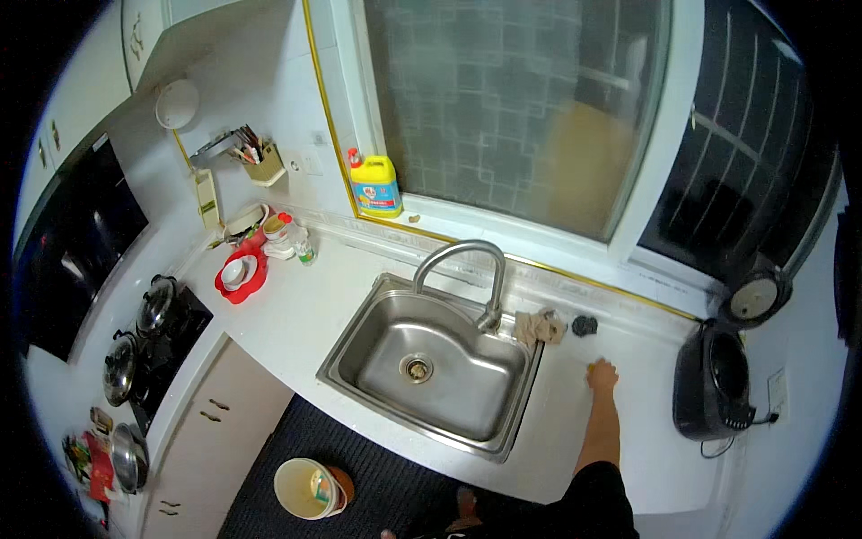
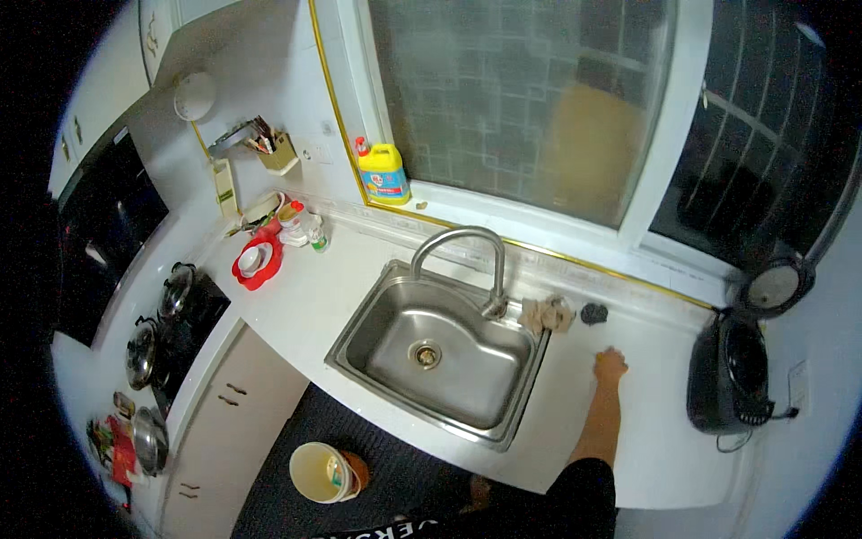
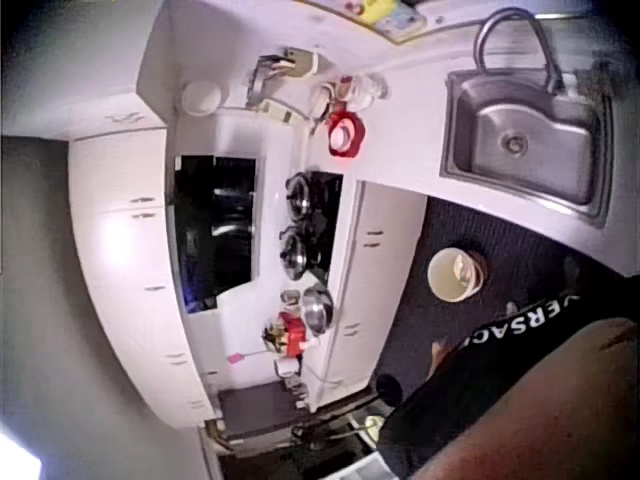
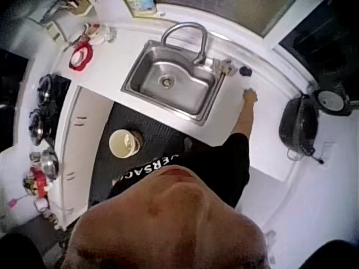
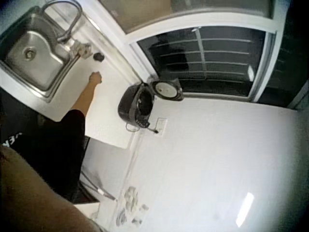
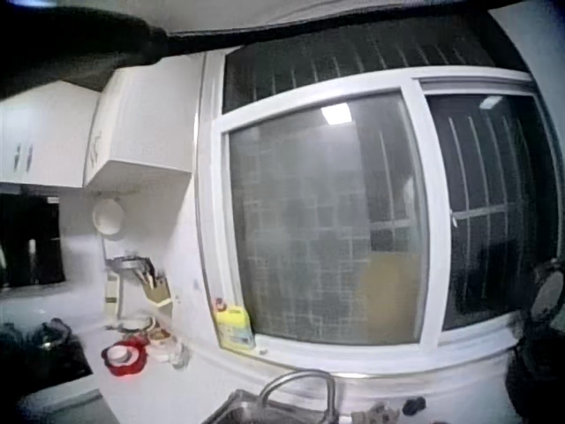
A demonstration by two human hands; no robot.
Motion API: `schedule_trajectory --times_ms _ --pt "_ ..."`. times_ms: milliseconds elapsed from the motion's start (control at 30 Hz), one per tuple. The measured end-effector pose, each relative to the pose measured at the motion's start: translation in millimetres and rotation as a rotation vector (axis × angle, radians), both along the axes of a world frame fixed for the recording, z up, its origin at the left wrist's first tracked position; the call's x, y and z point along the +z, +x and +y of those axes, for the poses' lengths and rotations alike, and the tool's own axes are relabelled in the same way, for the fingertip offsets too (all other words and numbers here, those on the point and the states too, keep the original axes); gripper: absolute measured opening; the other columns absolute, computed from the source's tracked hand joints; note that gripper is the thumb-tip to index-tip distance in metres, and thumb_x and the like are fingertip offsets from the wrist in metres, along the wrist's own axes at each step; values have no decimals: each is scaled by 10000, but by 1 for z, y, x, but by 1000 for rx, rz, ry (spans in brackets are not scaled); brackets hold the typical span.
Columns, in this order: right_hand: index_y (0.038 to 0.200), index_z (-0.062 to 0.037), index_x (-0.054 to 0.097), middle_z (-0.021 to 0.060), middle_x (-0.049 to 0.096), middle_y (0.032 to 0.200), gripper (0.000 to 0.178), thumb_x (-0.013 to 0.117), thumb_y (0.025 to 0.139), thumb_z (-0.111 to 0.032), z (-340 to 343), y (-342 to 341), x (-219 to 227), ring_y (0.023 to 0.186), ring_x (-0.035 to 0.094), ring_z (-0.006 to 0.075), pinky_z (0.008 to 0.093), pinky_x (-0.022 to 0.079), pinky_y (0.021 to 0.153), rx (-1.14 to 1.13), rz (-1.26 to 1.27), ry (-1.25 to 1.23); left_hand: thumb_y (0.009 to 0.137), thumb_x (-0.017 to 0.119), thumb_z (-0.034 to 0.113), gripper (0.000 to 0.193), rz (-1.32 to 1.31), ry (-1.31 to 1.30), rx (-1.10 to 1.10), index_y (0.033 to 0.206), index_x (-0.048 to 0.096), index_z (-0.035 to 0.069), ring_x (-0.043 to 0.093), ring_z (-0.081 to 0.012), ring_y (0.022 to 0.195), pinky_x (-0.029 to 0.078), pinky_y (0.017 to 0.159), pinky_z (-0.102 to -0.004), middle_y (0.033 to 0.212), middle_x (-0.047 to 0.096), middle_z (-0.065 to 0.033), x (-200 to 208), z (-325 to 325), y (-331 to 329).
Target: The person pours a white powder from a packet into a metal bowl and then uses a screwdriver to unscrew and remove the front grill of a standing fan. They then proceed to remove the fan blades from the central hub.
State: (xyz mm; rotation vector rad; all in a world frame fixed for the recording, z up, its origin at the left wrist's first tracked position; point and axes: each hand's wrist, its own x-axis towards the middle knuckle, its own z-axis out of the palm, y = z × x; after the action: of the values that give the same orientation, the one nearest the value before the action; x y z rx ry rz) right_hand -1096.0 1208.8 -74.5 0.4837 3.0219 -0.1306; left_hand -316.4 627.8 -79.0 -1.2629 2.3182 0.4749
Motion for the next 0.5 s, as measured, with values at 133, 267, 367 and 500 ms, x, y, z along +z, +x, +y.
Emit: schedule_trajectory --times_ms 133,267,367,500 --pt "854 -93 646 82 620 929 251 530 807 -311 9 16 -24 947 558 258 392 465 756 55 80 236 779 630 355 529 -18 19 -38 1230 481 121 549 -308 929 433 815 -432 1130 524 -204 -15 15 -14" --pt "853 -76 640 82 633 898 212 490 835 -225 -2 83 -35 896 579 227 374 428 793 5 151 109 821 543 223 254 528 345 884 996 564 40 574 -369 783 457 695 -398 830 623 -178 -5 27 -67" --pt "907 -19 578 131 607 893 233 521 808 -221 -35 138 -13 890 572 276 379 432 798 -142 213 -27 837 486 181 190 693 -194 245 857 578 17 567 -393 737 455 675 -400 737 608 -201 20 29 -75" --pt "897 6 568 168 598 848 200 490 795 -148 -50 216 -55 817 564 348 428 452 705 -280 536 -133 869 508 286 331 662 -220 416 929 622 -19 575 -374 817 440 705 -424 855 606 -248 46 11 -53"
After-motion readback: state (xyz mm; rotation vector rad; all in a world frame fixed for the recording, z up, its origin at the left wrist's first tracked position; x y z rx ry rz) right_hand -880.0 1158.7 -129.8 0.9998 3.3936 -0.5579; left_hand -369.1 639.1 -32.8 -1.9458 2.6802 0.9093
